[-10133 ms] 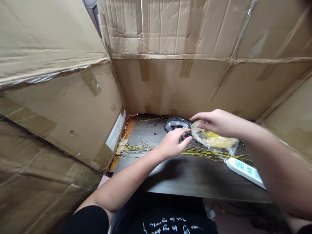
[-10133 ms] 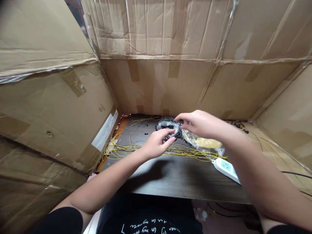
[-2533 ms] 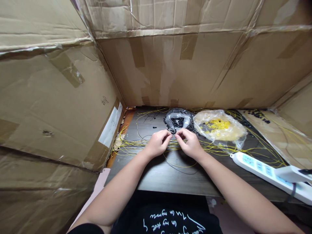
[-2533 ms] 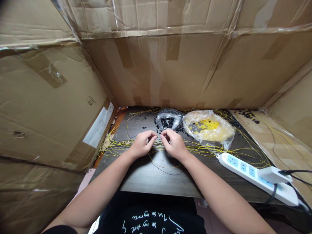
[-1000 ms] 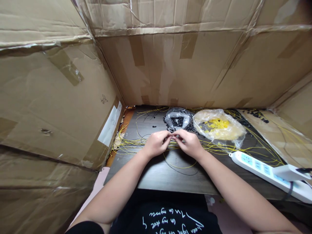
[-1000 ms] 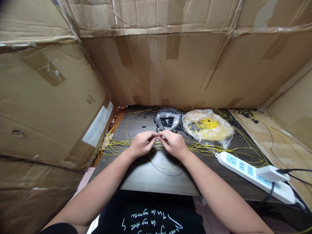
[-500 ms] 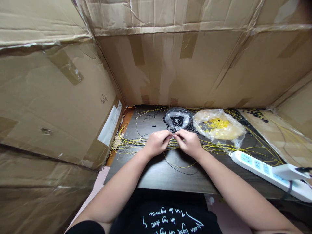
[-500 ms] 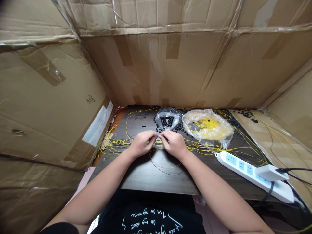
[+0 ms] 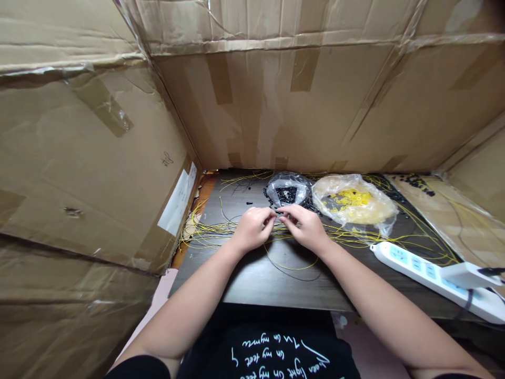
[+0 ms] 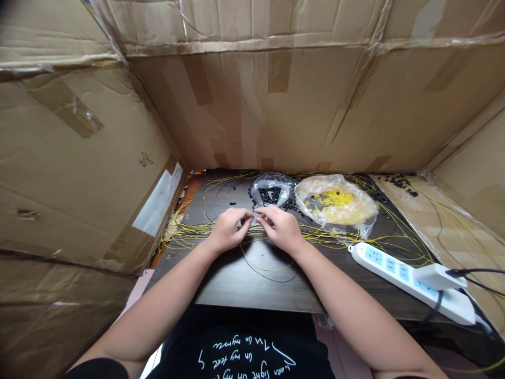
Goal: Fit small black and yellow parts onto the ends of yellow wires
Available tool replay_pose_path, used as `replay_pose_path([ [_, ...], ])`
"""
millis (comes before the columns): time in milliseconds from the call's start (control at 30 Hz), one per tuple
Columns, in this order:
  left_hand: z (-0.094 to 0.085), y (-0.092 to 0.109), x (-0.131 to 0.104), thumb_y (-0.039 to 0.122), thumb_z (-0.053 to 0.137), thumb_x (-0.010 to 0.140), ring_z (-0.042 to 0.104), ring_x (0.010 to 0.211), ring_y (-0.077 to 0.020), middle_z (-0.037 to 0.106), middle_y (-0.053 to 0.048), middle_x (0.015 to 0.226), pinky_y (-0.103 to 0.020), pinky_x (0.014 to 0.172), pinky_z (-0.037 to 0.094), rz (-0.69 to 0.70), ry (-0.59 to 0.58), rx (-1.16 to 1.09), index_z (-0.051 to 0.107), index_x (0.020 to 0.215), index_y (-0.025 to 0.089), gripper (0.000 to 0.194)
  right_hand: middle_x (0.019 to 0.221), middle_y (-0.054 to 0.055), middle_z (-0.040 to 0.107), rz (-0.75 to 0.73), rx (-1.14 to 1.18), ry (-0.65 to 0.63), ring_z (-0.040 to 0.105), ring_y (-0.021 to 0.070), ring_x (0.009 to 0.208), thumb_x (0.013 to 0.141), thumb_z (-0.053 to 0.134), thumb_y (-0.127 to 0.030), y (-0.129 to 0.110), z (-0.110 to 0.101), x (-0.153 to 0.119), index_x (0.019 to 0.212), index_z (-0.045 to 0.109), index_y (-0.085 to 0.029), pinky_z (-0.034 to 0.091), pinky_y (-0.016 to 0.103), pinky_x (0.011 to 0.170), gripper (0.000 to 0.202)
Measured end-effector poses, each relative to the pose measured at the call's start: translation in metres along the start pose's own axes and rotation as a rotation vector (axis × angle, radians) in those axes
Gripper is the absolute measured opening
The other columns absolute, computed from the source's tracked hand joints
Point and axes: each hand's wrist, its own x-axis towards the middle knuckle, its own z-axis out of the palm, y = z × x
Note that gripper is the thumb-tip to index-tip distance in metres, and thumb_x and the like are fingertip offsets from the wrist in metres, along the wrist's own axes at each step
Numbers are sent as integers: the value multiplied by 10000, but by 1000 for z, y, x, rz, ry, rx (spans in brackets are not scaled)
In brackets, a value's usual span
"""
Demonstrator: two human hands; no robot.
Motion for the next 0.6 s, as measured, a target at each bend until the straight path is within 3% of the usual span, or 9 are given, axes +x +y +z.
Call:
replay_pose_path([
  [200,1,1,1,241,514,944,610,759,-159,673,-20,803,-290,734,446,-41,-17,-90,616,932,193,113,961,58,673,-34,-25,-4,631,161,860,984,482,-280,0,1,0,1017,670,-221,491,267,787,199],
  [333,1,1,1,249,515,945,601,737,-147,662,-14,790,-273,705,450,-64,-28,-160,616,919,190,120,941,55,671,-61,-5,4,622,151,825,982,489,-286,0,1,0,981,667,-214,489,265,765,192],
  [600,1,-2,1,243,489,957,584,768,-167,675,-41,837,-296,723,447,9,-50,-61,614,922,191,139,865,55,668,-36,-125,-14,617,156,778,979,480,-314,-3,1,-1,930,659,-205,465,266,752,215],
])
